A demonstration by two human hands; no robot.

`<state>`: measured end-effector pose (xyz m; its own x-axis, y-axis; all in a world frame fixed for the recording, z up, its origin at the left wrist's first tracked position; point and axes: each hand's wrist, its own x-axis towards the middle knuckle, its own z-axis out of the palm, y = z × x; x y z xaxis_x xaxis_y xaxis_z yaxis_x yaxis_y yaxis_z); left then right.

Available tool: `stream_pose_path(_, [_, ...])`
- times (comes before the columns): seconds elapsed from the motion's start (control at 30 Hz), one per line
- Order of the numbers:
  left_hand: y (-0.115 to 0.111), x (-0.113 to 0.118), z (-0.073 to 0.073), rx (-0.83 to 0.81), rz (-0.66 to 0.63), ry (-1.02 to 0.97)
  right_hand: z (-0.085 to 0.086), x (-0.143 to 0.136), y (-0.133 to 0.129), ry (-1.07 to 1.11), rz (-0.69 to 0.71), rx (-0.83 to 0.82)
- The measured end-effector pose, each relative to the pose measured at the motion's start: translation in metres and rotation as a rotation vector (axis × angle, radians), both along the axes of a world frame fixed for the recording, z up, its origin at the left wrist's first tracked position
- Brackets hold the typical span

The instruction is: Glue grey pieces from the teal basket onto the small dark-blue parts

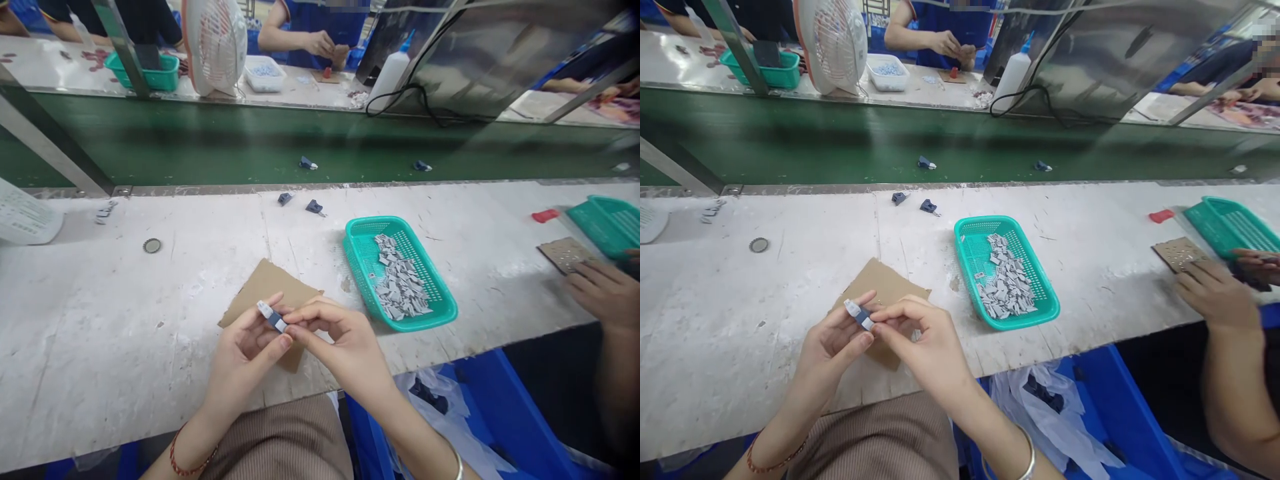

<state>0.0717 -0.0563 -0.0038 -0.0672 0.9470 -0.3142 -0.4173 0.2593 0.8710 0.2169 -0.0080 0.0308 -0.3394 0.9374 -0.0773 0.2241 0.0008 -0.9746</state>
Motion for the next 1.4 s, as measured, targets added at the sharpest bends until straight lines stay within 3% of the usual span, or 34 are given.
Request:
stream_pose_path(0.13, [0.006,-0.005,-0.003,-0.029,-0.042,0.046,0.003,0.014,0.004,-0.048,0.093,0.102])
stream_pose_path(0.2, [0.007,-0.012,-0.005,-0.047,-0.046,0.107,0.004,0.038,0.017,-0.169,0.015,0.211])
stream_pose_path(0.27, [0.007,-0.021,-0.007,-0.056,-0.025,0.180,0.001,0.071,0.036,-0.404,-0.153,0.367])
stream_pose_path(0.33, [0.008,-0.031,-0.008,-0.051,0.010,0.252,-0.008,0.106,0.058,-0.668,-0.211,0.489])
stream_pose_path(0.43, [0.016,-0.047,-0.006,-0.036,0.052,0.344,-0.026,0.144,0.085,-0.871,0.010,0.519])
stream_pose_path(0.5, [0.029,-0.058,-0.002,-0.013,0.072,0.405,-0.036,0.154,0.095,-0.904,0.131,0.519])
stream_pose_path(0.67, [0.096,-0.098,0.000,0.145,0.130,0.754,-0.042,0.152,0.098,-0.885,0.155,0.546])
stream_pose_path(0.83, [0.191,-0.142,-0.003,0.158,0.155,1.115,-0.027,0.151,0.089,-0.691,0.003,0.522])
stream_pose_path(0.93, [0.241,-0.154,-0.002,0.125,0.122,1.304,-0.019,0.149,0.076,-0.511,-0.075,0.411])
stream_pose_path(1.03, [0.278,-0.153,-0.003,0.085,0.035,1.447,-0.017,0.146,0.058,-0.404,-0.141,0.264])
stream_pose_path(1.17, [0.307,-0.139,-0.006,0.083,-0.082,1.572,-0.025,0.147,0.037,-0.435,-0.241,0.254])
stream_pose_path(1.4, [0.339,-0.088,-0.003,0.353,-0.221,1.551,-0.035,0.150,0.016,-0.516,-0.371,0.229])
